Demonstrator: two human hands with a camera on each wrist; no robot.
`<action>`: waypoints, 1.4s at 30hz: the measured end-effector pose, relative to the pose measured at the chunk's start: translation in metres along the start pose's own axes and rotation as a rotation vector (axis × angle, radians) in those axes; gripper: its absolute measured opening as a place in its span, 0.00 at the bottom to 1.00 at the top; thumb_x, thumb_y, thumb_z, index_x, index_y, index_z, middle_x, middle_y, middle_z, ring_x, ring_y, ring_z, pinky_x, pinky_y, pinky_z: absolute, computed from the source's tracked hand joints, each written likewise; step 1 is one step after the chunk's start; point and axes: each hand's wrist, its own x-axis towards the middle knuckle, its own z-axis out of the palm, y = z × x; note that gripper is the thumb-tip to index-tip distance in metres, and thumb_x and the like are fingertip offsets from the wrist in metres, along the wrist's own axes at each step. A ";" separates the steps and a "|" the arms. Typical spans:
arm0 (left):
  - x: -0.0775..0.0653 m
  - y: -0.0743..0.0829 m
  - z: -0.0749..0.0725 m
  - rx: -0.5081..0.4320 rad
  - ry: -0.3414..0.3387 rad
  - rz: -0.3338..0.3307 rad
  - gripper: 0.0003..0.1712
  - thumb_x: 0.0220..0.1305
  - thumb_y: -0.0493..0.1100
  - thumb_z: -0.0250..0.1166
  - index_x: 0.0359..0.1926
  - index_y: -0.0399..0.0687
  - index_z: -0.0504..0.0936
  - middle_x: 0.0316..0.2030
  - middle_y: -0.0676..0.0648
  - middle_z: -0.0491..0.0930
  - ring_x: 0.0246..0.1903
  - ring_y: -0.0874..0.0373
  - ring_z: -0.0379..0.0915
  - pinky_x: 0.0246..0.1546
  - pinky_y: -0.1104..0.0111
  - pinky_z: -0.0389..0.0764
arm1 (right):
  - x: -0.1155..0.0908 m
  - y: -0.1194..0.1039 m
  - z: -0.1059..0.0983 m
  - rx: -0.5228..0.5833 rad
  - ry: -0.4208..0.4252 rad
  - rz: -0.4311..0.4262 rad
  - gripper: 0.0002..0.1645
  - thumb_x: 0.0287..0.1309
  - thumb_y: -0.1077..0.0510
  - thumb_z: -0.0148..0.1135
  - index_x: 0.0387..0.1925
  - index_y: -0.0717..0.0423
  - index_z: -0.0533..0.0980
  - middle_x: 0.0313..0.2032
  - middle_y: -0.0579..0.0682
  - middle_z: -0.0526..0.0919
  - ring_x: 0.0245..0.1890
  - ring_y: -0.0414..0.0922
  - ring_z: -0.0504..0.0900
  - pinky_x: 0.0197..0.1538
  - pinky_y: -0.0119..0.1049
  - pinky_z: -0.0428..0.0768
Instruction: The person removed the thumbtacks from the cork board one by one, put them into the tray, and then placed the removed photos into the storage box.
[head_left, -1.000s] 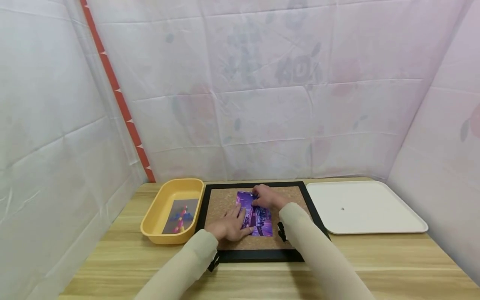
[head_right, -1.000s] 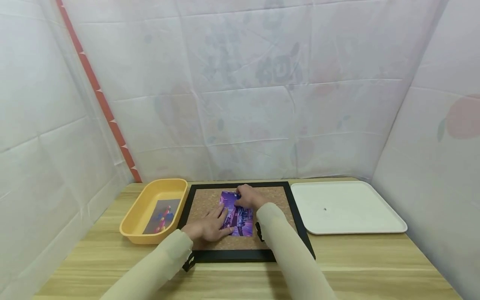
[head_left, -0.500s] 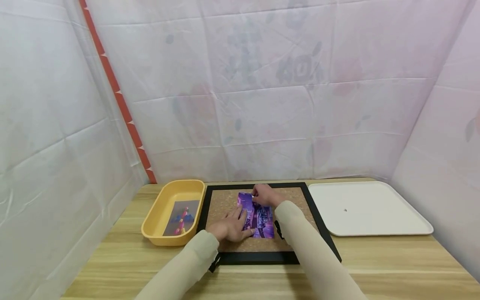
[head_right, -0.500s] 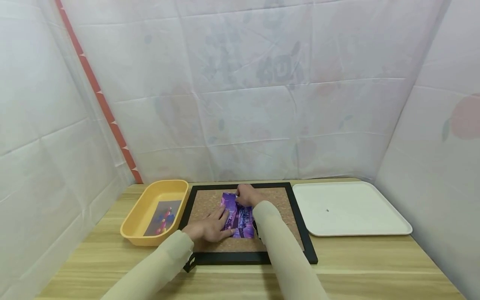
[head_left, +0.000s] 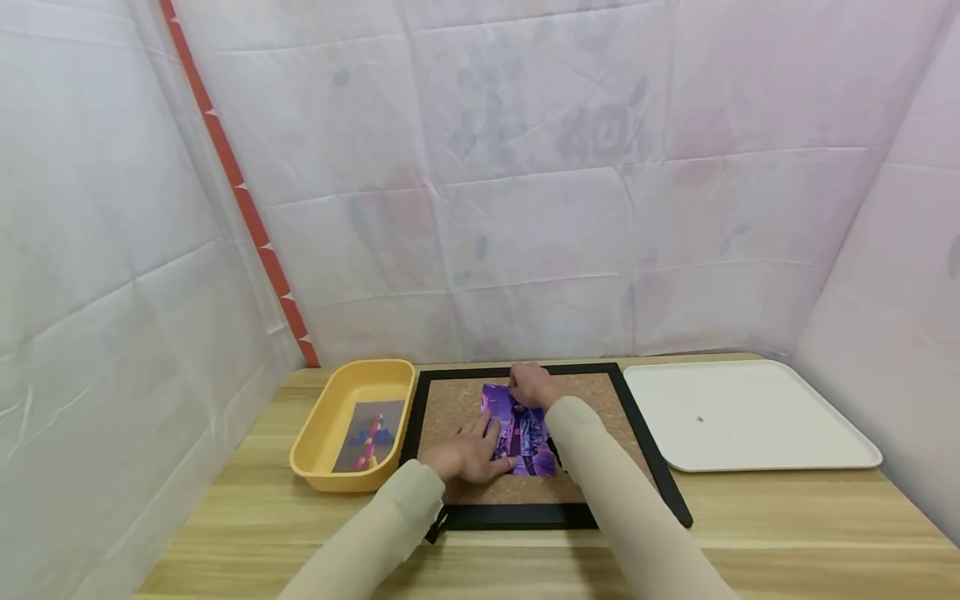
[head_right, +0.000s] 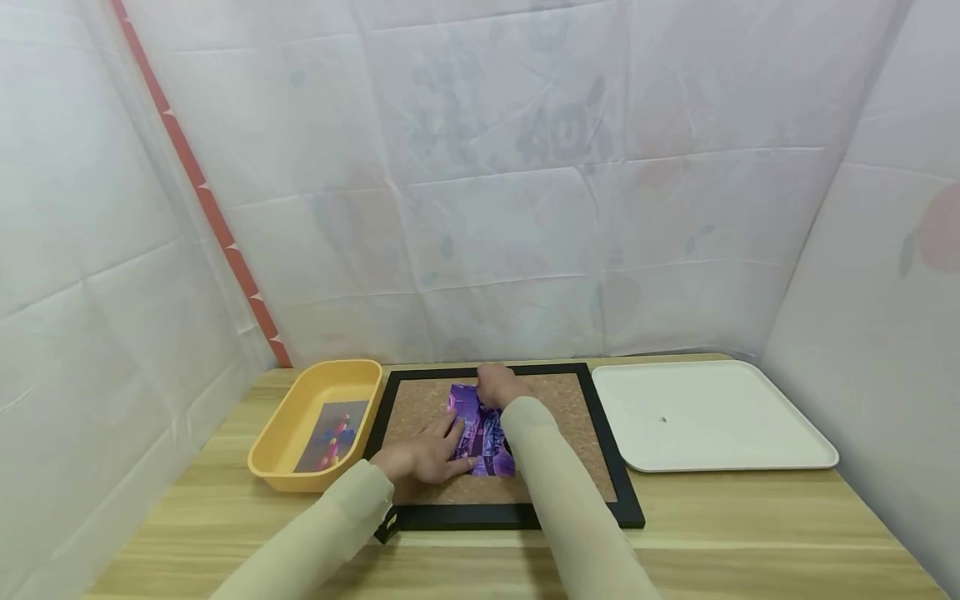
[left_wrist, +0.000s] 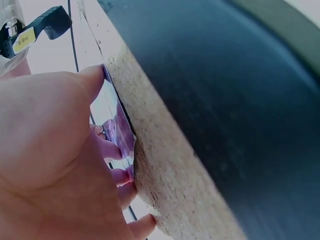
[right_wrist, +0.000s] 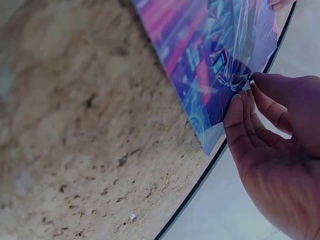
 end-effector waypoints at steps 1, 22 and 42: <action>0.001 0.000 0.001 0.002 0.000 0.000 0.49 0.75 0.70 0.47 0.81 0.44 0.50 0.81 0.41 0.43 0.80 0.46 0.39 0.77 0.50 0.50 | 0.001 0.000 0.001 0.001 -0.003 0.004 0.06 0.71 0.62 0.58 0.40 0.59 0.80 0.36 0.52 0.84 0.31 0.45 0.76 0.41 0.41 0.77; -0.019 0.010 -0.021 0.009 0.005 -0.001 0.47 0.75 0.68 0.50 0.80 0.42 0.53 0.81 0.40 0.46 0.80 0.46 0.42 0.77 0.52 0.51 | 0.001 0.003 -0.001 0.057 0.054 0.016 0.19 0.69 0.65 0.54 0.20 0.54 0.70 0.18 0.46 0.70 0.20 0.41 0.66 0.31 0.36 0.70; -0.020 -0.001 -0.029 -0.418 0.260 0.040 0.47 0.62 0.49 0.74 0.73 0.31 0.64 0.69 0.30 0.66 0.67 0.37 0.65 0.68 0.45 0.69 | 0.007 0.000 0.010 0.034 0.041 -0.006 0.26 0.67 0.61 0.64 0.14 0.52 0.67 0.15 0.43 0.65 0.18 0.40 0.63 0.28 0.34 0.65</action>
